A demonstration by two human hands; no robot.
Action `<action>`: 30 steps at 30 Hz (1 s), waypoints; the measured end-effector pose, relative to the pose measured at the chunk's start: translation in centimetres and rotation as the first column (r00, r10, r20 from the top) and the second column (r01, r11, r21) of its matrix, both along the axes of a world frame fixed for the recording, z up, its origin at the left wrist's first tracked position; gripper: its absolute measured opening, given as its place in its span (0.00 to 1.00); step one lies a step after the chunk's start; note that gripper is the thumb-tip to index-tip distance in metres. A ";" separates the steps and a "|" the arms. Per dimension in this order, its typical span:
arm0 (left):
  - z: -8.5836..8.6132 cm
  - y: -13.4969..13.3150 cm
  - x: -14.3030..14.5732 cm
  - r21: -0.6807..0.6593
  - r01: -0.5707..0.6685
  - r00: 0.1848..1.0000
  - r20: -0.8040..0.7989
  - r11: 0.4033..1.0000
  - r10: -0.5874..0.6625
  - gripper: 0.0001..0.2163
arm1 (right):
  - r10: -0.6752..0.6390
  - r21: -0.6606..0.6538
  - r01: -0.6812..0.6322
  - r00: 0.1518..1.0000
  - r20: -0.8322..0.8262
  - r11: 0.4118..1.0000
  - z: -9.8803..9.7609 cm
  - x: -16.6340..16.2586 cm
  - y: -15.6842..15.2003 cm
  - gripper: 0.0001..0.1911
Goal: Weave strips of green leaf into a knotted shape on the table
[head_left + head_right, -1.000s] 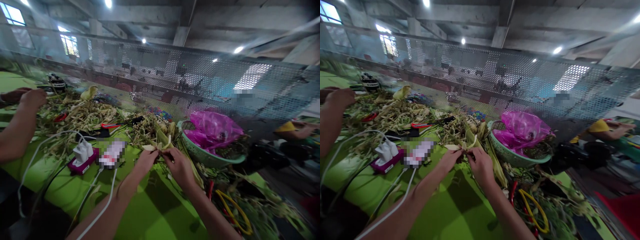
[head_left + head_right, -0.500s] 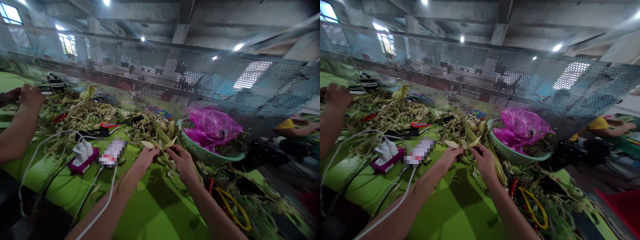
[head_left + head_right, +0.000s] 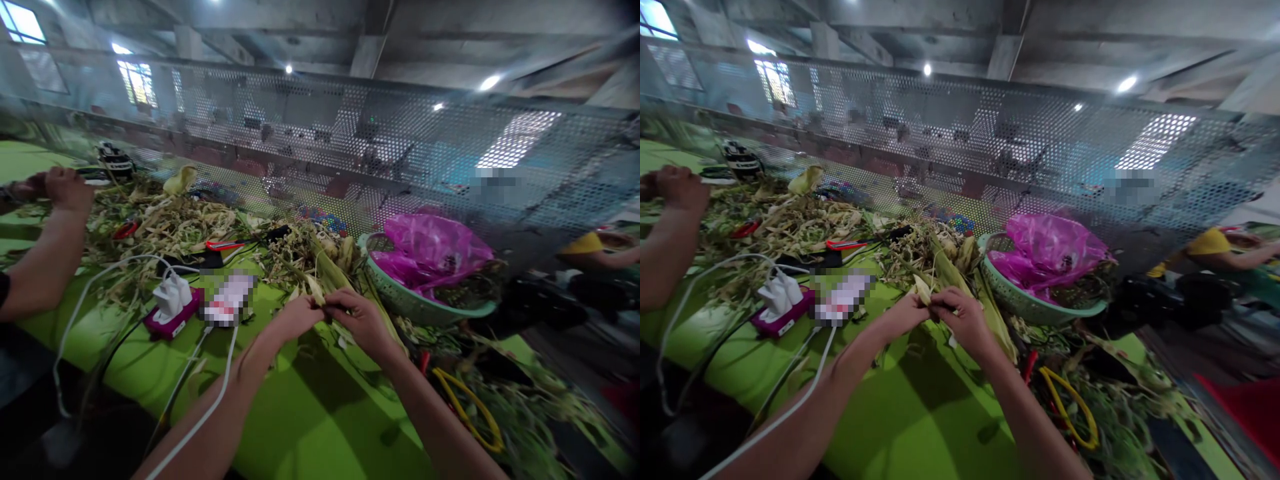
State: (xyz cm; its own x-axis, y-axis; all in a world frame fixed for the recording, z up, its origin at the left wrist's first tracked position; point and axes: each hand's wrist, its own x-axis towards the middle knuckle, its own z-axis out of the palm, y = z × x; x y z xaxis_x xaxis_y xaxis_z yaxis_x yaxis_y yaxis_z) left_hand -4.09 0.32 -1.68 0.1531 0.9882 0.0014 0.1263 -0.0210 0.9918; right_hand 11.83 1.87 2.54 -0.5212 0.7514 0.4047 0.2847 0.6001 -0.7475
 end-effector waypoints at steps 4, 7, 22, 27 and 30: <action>0.5 -0.5 -0.5 -0.003 0.098 0.988 -0.117 0.995 -0.098 0.11 | 0.040 -0.078 -0.039 0.999 0.004 0.996 0.3 0.1 0.1 0.05; 1.1 -0.9 -0.7 -0.008 0.151 0.974 -0.172 0.989 -0.150 0.09 | -0.008 -0.141 0.009 1.000 0.006 0.990 0.4 -0.2 -0.2 0.04; 0.9 -0.5 0.0 0.069 -0.080 0.997 -0.016 0.994 0.082 0.13 | -0.332 -0.216 0.279 0.903 -0.272 0.936 -1.1 -1.5 -0.8 0.10; 1.9 -1.1 0.7 0.177 -0.142 0.988 -0.041 0.974 0.151 0.12 | -0.397 -0.257 0.325 0.860 -0.321 0.910 -1.3 -1.4 -0.6 0.12; 2.1 -1.3 1.0 0.285 -0.174 0.967 -0.133 0.942 0.219 0.11 | -0.408 -0.322 0.302 0.844 -0.348 0.897 -1.6 -1.3 -0.3 0.12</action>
State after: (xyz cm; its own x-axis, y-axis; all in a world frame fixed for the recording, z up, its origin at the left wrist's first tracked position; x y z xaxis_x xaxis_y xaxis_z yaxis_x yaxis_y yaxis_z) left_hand -3.09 -0.94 0.46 -0.0239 0.9645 0.2631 0.3122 -0.2428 0.9185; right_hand 10.57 1.56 0.91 -0.0337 0.9546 0.2959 0.0899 0.2978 -0.9504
